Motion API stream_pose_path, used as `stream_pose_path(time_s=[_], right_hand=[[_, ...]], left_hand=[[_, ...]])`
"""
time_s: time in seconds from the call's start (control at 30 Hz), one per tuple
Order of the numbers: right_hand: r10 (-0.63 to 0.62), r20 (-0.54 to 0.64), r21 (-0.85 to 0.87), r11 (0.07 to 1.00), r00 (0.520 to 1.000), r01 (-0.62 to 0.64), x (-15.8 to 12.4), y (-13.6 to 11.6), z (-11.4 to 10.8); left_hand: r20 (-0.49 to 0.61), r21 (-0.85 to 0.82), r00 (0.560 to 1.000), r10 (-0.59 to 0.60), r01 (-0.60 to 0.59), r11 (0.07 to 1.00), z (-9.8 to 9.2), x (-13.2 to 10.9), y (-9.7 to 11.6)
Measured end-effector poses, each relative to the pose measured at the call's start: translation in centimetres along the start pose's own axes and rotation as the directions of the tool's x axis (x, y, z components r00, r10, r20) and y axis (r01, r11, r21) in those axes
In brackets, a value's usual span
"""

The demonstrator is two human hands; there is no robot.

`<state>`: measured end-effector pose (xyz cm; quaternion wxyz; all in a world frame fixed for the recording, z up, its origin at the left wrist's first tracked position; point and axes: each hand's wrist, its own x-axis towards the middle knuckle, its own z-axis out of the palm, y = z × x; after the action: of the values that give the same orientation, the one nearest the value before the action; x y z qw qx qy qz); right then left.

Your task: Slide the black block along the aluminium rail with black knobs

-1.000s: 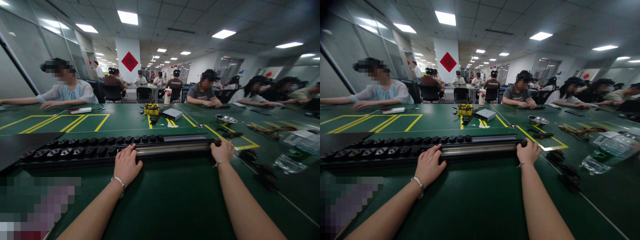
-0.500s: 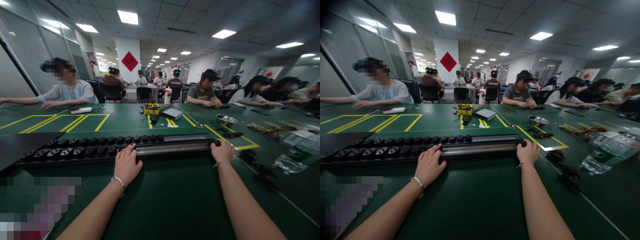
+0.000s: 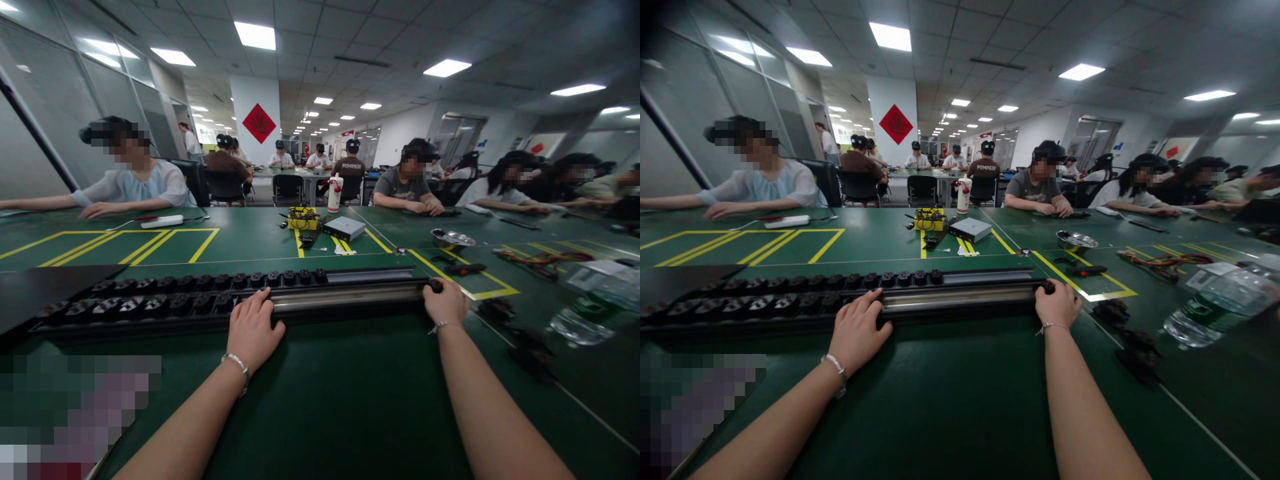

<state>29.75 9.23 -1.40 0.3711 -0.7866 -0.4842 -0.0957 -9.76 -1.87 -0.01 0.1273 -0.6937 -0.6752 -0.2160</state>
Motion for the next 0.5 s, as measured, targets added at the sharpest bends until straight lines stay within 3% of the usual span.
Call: stream_pose_path(time_s=[0.5], right_hand=[[0.038,0.027,0.002,0.999,0.999,-0.038,-0.31,-0.77,-0.98]], left_hand=[[0.017,-0.018,1.0,-0.015,0.015,1.0,-0.17,0.05,0.14]])
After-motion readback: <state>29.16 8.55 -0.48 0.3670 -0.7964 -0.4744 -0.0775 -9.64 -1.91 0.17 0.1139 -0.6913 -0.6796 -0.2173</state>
